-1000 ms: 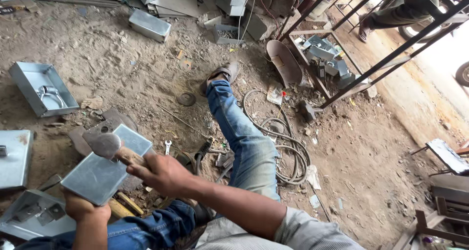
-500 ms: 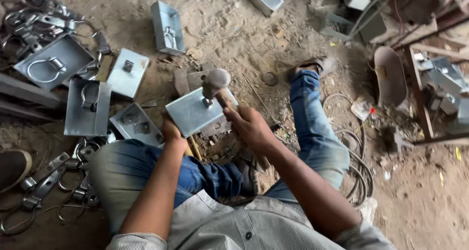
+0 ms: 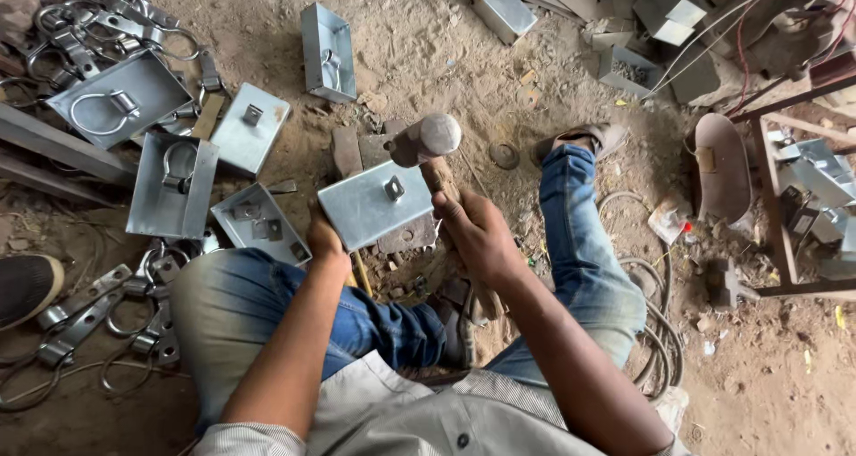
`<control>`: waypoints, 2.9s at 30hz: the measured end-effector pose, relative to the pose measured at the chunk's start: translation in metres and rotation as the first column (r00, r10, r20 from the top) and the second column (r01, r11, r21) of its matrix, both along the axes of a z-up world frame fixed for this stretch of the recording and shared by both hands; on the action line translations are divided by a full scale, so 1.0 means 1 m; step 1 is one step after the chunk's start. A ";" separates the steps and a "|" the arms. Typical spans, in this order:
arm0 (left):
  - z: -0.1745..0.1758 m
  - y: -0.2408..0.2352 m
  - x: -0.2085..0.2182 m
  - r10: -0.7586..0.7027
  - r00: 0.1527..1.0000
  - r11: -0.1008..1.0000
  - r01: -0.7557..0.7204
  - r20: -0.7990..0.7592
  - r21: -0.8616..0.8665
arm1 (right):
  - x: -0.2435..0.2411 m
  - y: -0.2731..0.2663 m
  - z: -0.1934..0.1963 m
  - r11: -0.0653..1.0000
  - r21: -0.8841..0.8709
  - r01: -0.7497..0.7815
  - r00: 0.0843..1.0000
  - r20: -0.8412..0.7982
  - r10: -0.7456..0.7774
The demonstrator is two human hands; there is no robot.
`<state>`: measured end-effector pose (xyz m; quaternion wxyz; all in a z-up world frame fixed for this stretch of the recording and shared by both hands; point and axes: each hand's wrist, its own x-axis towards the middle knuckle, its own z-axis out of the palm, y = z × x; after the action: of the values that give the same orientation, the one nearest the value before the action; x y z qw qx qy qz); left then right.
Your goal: The person places a metal lid onto a small rectangular metal housing and uses a hammer to tap the edges into place, eventually securing the hinged handle.
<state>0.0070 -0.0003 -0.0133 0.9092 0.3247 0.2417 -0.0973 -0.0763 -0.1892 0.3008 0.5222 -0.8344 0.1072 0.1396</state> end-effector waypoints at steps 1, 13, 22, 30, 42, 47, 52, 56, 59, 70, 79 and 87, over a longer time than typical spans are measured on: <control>0.002 0.001 -0.002 0.011 0.999 0.999 -0.010 -0.036 0.048 | -0.005 0.001 0.000 1.000 0.031 0.000 1.000 0.015 0.000; 0.021 0.003 -0.004 0.018 0.987 0.979 0.014 -0.157 0.203 | -0.022 0.005 -0.027 1.000 -0.002 0.026 0.999 -0.025 -0.026; 0.004 0.006 0.000 0.050 0.997 0.995 -0.044 -0.066 0.091 | -0.022 -0.007 -0.028 0.988 0.130 0.083 0.994 -0.088 -0.072; -0.006 0.009 -0.003 0.005 1.000 0.998 -0.007 -0.028 -0.070 | -0.080 -0.113 0.004 0.870 0.148 0.470 0.880 -0.149 -0.451; 0.054 0.013 -0.016 -0.029 0.993 0.999 0.024 -0.111 -0.046 | -0.252 -0.289 -0.045 0.408 -0.665 0.625 0.523 -0.032 -0.852; 0.083 0.011 -0.026 -0.158 0.985 0.987 0.157 -0.063 -0.026 | -0.339 -0.337 -0.147 0.547 -0.688 0.477 0.430 -0.360 -0.828; 0.098 0.003 -0.032 -0.151 0.981 0.988 0.153 -0.121 0.010 | -0.388 -0.318 -0.223 0.577 -0.716 0.394 0.355 -0.460 -0.814; 0.093 0.006 -0.027 -0.145 0.986 0.989 0.141 0.078 0.050 | -0.400 -0.288 -0.252 0.513 -0.695 0.504 0.264 -0.442 -0.857; 0.101 0.003 -0.022 -0.101 0.971 0.995 0.098 0.218 0.022 | -0.407 -0.288 -0.257 0.500 -0.725 0.473 0.318 -0.389 -0.865; 0.277 0.002 -0.013 -0.781 0.582 0.087 -0.255 0.225 0.963 | -0.411 -0.285 -0.283 0.601 -0.735 0.314 0.492 -0.416 -0.765; 0.268 -0.022 0.023 -0.826 0.540 -0.366 -0.298 -0.160 0.882 | -0.421 -0.294 -0.285 0.642 -0.680 0.355 0.467 -0.466 -0.752; 0.281 -0.052 0.038 -0.713 0.664 -0.518 -0.281 -0.226 0.808 | -0.446 -0.274 -0.303 0.658 -0.601 0.453 0.451 -0.483 -0.751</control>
<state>0.0447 -0.0526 0.2677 0.1305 0.9731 -0.1897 0.0065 -0.5226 -0.4628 -0.0018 0.2784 -0.7028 0.6166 0.2200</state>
